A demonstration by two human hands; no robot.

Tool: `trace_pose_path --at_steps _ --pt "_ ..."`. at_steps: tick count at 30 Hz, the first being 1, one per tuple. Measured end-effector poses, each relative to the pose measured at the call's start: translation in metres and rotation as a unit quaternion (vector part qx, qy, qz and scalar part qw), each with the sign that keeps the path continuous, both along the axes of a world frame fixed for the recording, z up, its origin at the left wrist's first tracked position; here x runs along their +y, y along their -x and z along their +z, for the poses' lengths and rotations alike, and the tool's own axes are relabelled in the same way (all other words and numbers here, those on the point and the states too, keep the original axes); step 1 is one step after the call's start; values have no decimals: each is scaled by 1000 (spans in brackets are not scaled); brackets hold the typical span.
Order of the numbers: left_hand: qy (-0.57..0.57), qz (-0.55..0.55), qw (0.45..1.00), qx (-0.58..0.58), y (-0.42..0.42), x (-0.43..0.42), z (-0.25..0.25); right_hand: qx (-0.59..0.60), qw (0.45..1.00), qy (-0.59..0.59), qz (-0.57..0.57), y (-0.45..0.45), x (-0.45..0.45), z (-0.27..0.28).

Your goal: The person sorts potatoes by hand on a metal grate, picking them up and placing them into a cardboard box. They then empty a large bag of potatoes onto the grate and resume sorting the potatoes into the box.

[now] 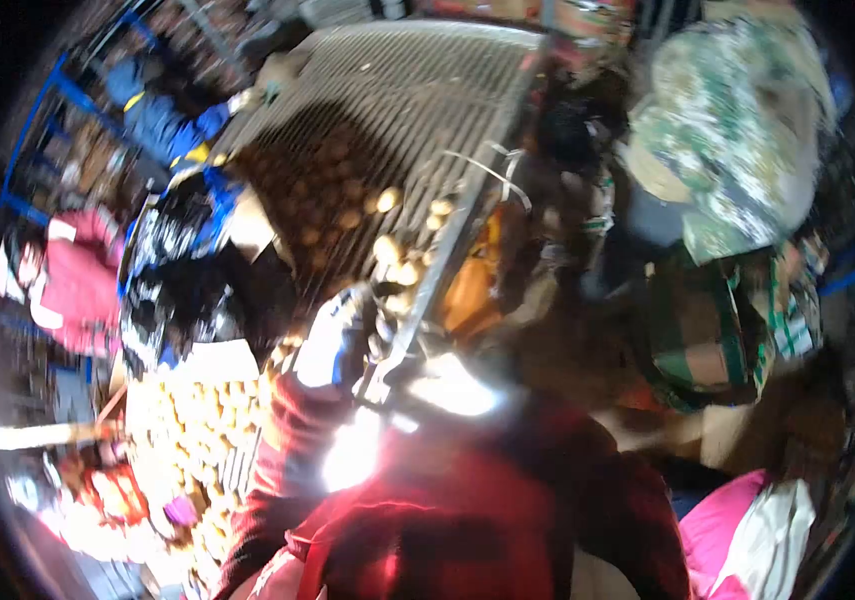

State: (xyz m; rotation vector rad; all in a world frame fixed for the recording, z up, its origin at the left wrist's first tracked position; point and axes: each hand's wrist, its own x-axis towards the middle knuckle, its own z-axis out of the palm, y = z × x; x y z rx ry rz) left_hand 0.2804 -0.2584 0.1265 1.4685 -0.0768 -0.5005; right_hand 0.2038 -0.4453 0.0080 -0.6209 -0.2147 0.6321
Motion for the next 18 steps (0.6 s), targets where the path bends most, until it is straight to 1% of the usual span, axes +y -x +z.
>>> trace_pose_path --at_steps 1,2,3,4,5,6,7,8,9,10,11,12,13,14,15,16,18 --pt "13 65 998 19 -3 6 1 -89 970 227 17 -7 -16 21" --pt "57 91 994 16 -5 15 -1 -155 893 422 -4 -10 -18 64" --pt "101 115 988 12 -7 25 -2 40 973 229 -9 -14 -16 42" --pt "206 140 967 48 -6 35 -12 12 979 203 -5 -15 -12 50" --pt "308 163 933 86 -6 45 -22 -10 985 174 1 -18 -9 62" --pt "301 195 931 62 -3 51 -31 -7 983 171 70 -26 -12 67" --pt "346 337 866 127 4 31 -4 -10 981 173 83 -27 -2 57" --pt "422 276 852 142 4 47 -16 -39 982 184 -31 -29 12 48" --pt "380 234 891 87 3 60 -33 -32 981 181 -57 -29 17 42" --pt "285 205 936 -2 4 69 -46 -27 980 178 -84 -29 25 47" --pt "181 182 962 -98 6 73 -56 -22 978 175 -110 -29 34 55" --pt "155 164 964 -141 10 78 -68 -19 987 157 -37 -29 39 68" --pt "227 142 954 -135 15 76 -70 -5 986 168 -1 -30 49 70" --pt "367 106 920 -88 17 73 -73 41 981 189 12 -31 64 65" --pt "510 52 857 -46 18 69 -76 87 976 198 15 -31 78 59" --pt "602 -2 798 -30 21 65 -72 131 972 196 11 -29 88 50" --pt "663 -46 747 -11 33 67 -59 114 980 161 -7 -23 95 37"
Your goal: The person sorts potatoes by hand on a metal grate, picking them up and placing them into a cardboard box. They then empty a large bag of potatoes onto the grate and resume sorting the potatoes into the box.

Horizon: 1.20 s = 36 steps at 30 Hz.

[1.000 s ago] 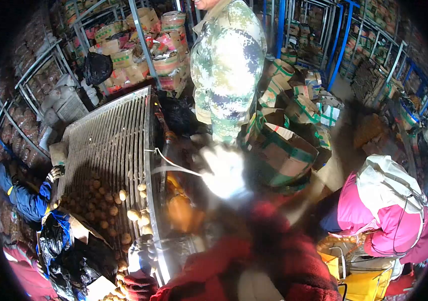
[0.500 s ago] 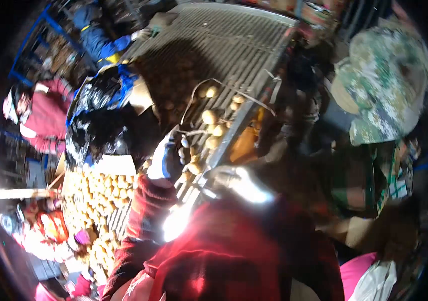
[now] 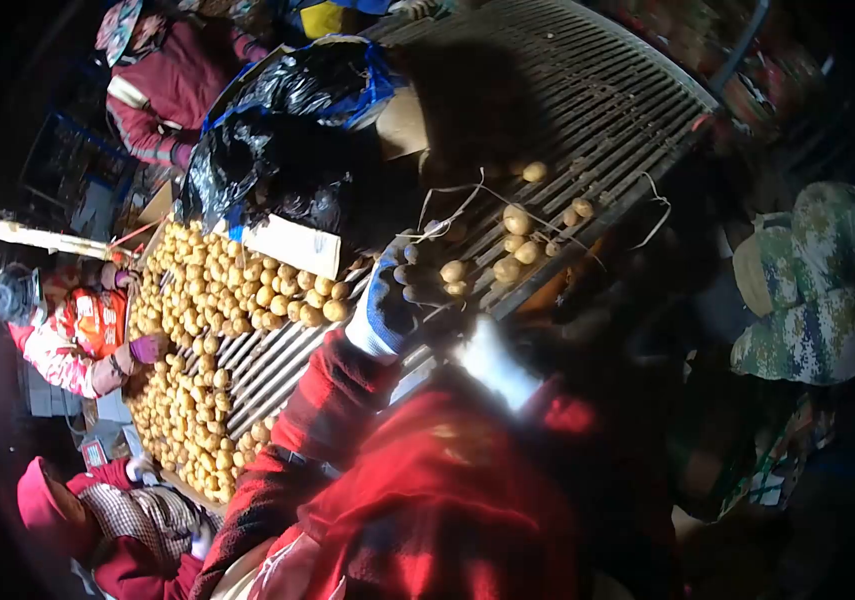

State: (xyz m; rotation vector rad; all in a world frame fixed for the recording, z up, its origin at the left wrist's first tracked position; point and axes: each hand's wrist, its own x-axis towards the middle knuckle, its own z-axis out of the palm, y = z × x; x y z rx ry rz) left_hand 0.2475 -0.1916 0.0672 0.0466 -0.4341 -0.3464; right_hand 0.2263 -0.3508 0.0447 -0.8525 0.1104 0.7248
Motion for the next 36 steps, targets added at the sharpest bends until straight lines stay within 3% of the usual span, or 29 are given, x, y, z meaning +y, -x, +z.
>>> trace_pose_path --at_steps 2,3,4,5,7,8,9,10,11,12,13,14,15,16,17,18,20,21,22,24,26,28,29,30,31,32,33,34,36 --pt "12 40 999 21 6 16 -11 -212 962 134 109 4 -7 -1" --pt "-92 145 981 86 9 20 -15 -281 933 176 142 5 -6 5" --pt "-213 227 937 159 12 24 -19 -151 959 204 123 3 -4 16" --pt "-211 229 937 160 15 29 -18 -90 985 143 46 2 -3 -5" --pt "-495 305 789 200 16 40 -14 -38 996 77 -34 -1 -4 -17" --pt "-705 447 532 142 20 34 -12 -3 1000 4 -27 -1 -8 -4" --pt "-745 521 409 85 32 29 -11 33 997 -69 -20 0 -12 3" --pt "-735 532 416 -52 40 25 6 225 880 -414 64 -13 -44 -93" --pt "-742 512 401 -162 48 20 16 220 880 -415 65 -3 -43 -77" --pt "-733 487 391 -270 56 14 26 2 941 -331 67 7 -38 -40" --pt "-749 435 360 -346 63 1 29 -88 959 -252 93 6 -42 -49" --pt "-720 456 390 -348 65 -10 12 -178 962 -170 116 6 -46 -57" --pt "-691 474 419 -350 65 -15 -8 -137 971 -107 162 -3 -56 -92" --pt "-692 482 409 -348 66 -13 -14 -58 962 -221 151 4 -53 -89" --pt "-673 451 506 -296 68 -12 -21 27 933 -329 144 11 -51 -87" --pt "-643 412 598 -243 69 -11 -26 -22 977 -185 103 14 -53 -90" --pt "-629 548 424 -353 62 -2 -12 -62 994 59 64 23 -55 -85" --pt "-627 552 420 -354 63 1 -7 -83 990 98 59 28 -53 -75" --pt "-700 441 531 -183 67 3 -5 -111 982 140 59 33 -51 -68" --pt "-627 397 665 78 68 10 -2 -210 945 242 65 38 -44 -47" --pt "-594 537 590 105 68 29 7 -384 843 375 43 37 -36 -17" --pt "-707 561 430 -28 73 47 18 -543 709 446 -66 35 -22 19" --pt "-738 577 340 -88 76 56 25 -571 706 401 -116 33 -9 40" --pt "-715 591 352 -122 81 46 31 -545 763 337 -85 39 4 64" --pt "-691 605 363 -158 87 38 36 -543 780 307 -45 43 15 73" --pt "-678 573 438 -144 92 37 37 -538 796 277 -4 46 27 83" --pt "-642 583 478 -140 97 40 46 -361 929 77 25 45 33 49" --pt "-614 595 511 -94 99 43 43 -136 984 -114 9 44 40 15" --pt "-607 534 588 28 108 54 41 -193 978 24 77 46 44 -6"
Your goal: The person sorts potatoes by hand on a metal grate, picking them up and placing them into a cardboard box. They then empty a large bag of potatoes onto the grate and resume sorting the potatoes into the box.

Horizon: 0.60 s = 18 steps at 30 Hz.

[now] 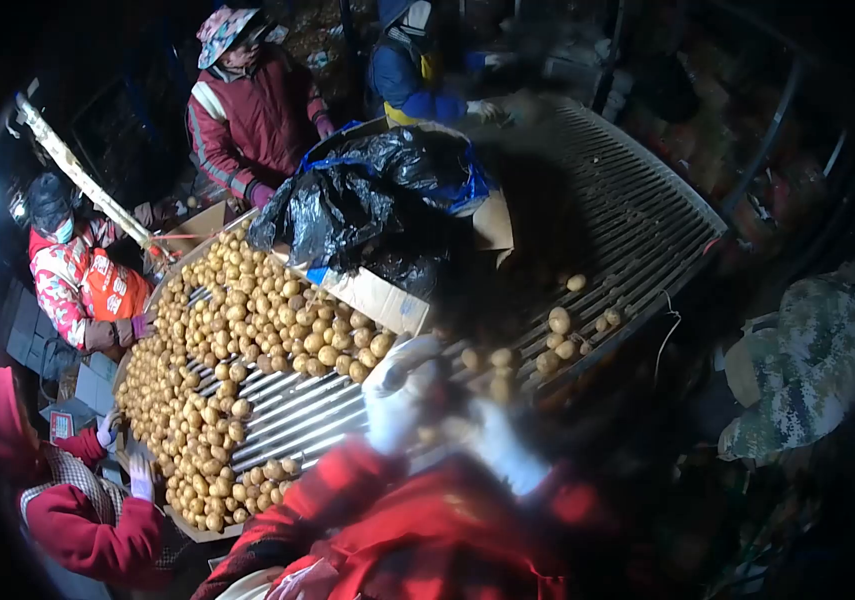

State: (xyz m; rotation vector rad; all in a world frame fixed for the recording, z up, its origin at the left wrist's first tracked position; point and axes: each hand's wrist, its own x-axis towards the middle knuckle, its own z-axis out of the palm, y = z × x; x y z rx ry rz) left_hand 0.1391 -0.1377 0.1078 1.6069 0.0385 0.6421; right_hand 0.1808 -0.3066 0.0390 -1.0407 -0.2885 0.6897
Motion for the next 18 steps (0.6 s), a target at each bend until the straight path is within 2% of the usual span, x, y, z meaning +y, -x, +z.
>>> trace_pose_path --at_steps 1,3,4,6,7,8,9,10,11,12,13,16,17,18 --pt "62 4 997 48 5 6 -1 -1 1000 10 -1 4 5 2" --pt "86 22 995 47 6 15 -24 -3 1000 31 -4 11 15 5" --pt "88 31 995 43 5 19 -39 -132 980 151 -5 12 18 15" --pt "64 43 997 16 5 24 -42 -152 975 162 -1 8 19 24" --pt "46 53 998 -2 4 25 -40 -124 983 137 6 4 18 27" --pt "56 52 997 -6 3 24 -32 -45 996 75 15 2 20 26" --pt "114 35 993 21 8 22 -21 170 975 -130 65 -7 22 7" --pt "162 33 983 79 12 20 4 133 987 -55 73 -10 28 15" --pt "116 41 992 35 4 27 -5 96 991 22 86 -13 34 24" --pt "0 60 998 -9 -3 33 -10 61 988 95 102 -15 40 33" --pt "-117 79 989 -49 -8 35 -6 -34 979 154 128 -19 46 36" --pt "-148 76 986 -20 -20 39 7 -35 986 126 106 -34 51 56" --pt "-178 70 981 -24 -24 42 12 34 982 123 138 -40 46 59" --pt "-164 70 984 7 -27 42 18 -15 989 62 136 -51 46 46"
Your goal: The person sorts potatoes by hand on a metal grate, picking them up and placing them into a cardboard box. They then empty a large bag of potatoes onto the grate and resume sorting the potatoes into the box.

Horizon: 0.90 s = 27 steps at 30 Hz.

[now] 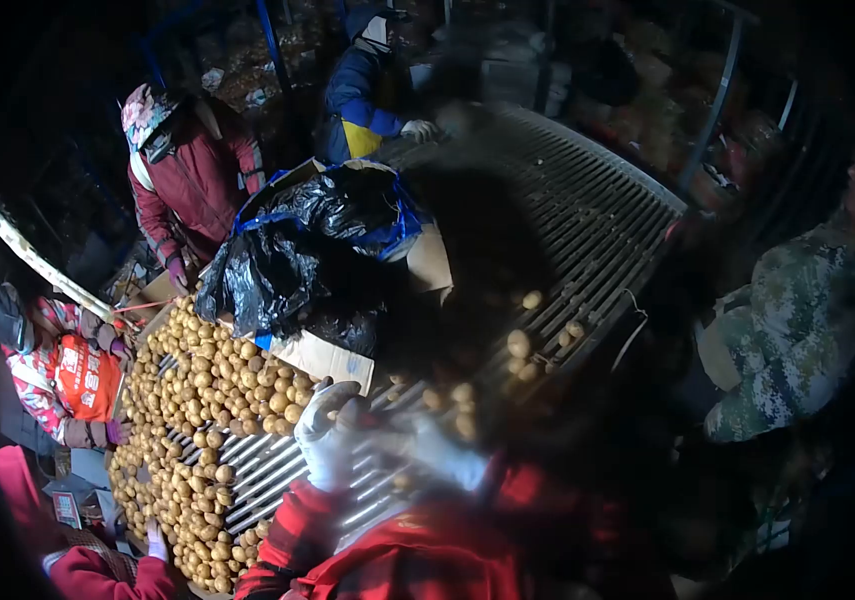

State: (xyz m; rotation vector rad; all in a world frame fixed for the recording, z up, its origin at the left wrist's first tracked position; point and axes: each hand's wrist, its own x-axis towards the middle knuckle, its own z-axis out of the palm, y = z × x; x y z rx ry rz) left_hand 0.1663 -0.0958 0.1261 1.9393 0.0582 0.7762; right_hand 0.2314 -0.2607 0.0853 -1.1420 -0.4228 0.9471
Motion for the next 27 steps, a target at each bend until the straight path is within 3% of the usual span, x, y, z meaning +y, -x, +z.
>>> trace_pose_path --at_steps 1,2,4,5,7,8,9,10,11,12,13,16,17,19,21,24,27 --pt "-4 2 1000 1 -6 -2 -1 -40 999 3 -6 -8 -4 3" --pt "93 -1 995 29 -13 -6 -3 -46 999 -4 -25 -13 -6 6" --pt "-34 2 999 -33 -30 -5 6 -21 999 -11 -36 -23 -15 18" --pt "173 -33 983 49 -31 -17 9 -127 988 -19 -90 -33 -13 -1" --pt "11 -66 998 19 -55 -15 4 -105 977 62 -174 -50 -28 -20" --pt "-82 -73 994 -3 -67 -14 9 -161 964 74 -196 -60 -37 -14" --pt "-154 -122 980 -23 -83 -8 17 -140 972 77 -174 -75 -52 -4" --pt "-196 -128 971 -46 -98 -1 17 -248 943 48 -217 -84 -59 17" --pt "-236 -133 960 -68 -113 5 17 -233 948 79 -201 -94 -75 58" --pt "-260 -108 955 -92 -127 10 31 -90 960 88 -249 -97 -85 95" --pt "-282 -82 949 -117 -142 17 46 -220 933 90 -270 -122 -106 88" --pt "-358 24 928 -97 -195 46 75 -277 889 182 -317 -156 -155 150" --pt "-356 61 920 -151 -216 55 75 -335 875 153 -316 -168 -169 165" --pt "-422 92 896 -105 -252 87 81 -379 854 55 -351 -199 -183 184" --pt "-472 160 865 -62 -274 102 94 -473 817 102 -314 -226 -191 208" --pt "-452 157 878 -13 -301 139 54 -455 850 82 -253 -239 -156 221" --pt "-464 158 866 101 -283 137 65 -380 887 142 -223 -250 -120 199"
